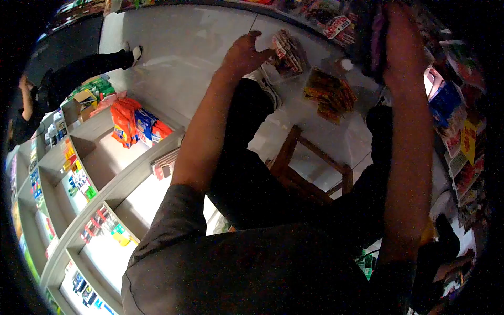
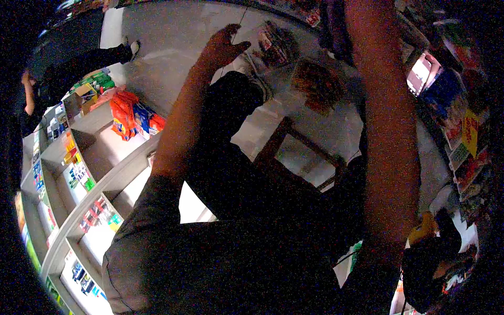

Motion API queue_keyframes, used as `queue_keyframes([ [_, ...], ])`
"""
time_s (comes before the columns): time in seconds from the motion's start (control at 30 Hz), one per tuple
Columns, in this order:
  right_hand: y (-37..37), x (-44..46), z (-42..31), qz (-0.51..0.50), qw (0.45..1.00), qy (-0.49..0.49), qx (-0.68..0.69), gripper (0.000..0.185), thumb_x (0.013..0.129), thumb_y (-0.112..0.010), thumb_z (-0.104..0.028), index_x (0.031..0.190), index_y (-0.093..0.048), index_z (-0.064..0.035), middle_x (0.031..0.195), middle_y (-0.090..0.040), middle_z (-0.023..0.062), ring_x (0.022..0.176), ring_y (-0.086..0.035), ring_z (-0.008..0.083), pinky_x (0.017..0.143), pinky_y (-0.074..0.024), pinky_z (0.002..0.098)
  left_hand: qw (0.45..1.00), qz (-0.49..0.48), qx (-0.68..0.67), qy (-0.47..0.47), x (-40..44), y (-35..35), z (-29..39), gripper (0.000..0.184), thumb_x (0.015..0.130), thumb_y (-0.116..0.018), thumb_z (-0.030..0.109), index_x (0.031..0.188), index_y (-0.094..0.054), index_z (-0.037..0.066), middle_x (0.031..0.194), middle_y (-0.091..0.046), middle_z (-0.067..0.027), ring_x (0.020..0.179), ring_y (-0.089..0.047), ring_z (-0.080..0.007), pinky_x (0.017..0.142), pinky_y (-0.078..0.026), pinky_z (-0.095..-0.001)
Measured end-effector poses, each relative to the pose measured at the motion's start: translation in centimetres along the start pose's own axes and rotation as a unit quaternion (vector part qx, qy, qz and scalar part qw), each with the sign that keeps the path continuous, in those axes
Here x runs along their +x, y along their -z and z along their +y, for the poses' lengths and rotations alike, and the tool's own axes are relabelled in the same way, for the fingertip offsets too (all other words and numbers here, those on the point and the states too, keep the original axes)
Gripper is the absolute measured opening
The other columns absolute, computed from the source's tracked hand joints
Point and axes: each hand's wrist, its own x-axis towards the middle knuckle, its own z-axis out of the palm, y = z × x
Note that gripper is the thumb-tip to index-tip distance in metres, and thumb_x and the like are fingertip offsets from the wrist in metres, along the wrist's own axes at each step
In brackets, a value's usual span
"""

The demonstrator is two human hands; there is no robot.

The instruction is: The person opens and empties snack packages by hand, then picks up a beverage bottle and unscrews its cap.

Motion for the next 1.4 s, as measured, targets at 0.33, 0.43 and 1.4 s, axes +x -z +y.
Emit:
queue_keyframes([
  [0.33, 1.0, 3.3, 3.3, 0.035, 0.994, 0.028, -0.104, 0.049, 0.107, -0.052, -0.036, 0.138, -0.058, 0.0013, 0.114, -0.065, 0.0163, 0.094, -0.063, 0.0271, 0.083, -0.0492, 0.0416, 0.979, -0.036, 0.203, 0.009, 5.1, -14.8, -5.2, 0.116, 0.076, -0.076, 0.073, 0.154, -0.036, -0.003, 0.157, -0.039, -0.0296, 0.146, -0.039, -0.0441, 0.113, -0.043, -0.0532],
  [0.43, 1.0, 3.9, 3.8, 0.034, 0.995, 0.052, -0.079, 0.045, 0.107, -0.053, -0.033, 0.134, -0.061, 0.0021, 0.113, -0.066, 0.0157, 0.096, -0.063, 0.0259, 0.083, -0.0485, 0.0398, 0.962, -0.054, 0.266, -0.028, 5.6, -17.3, -6.5, 0.109, 0.082, -0.070, 0.072, 0.155, -0.033, -0.001, 0.156, -0.040, -0.0270, 0.146, -0.038, -0.0425, 0.114, -0.040, -0.0544],
  [1.4, 1.2, 3.9, 3.6, 0.012, 0.994, 0.019, -0.108, 0.054, 0.106, -0.055, -0.037, 0.140, -0.052, 0.0055, 0.098, -0.063, 0.0108, 0.084, -0.056, 0.0212, 0.078, -0.0461, 0.0392, 0.968, -0.098, 0.233, -0.006, 7.2, -11.2, -2.4, 0.053, 0.091, -0.066, 0.020, 0.143, -0.058, 0.019, 0.141, -0.058, -0.0158, 0.133, -0.057, -0.0338, 0.106, -0.050, -0.0513],
])
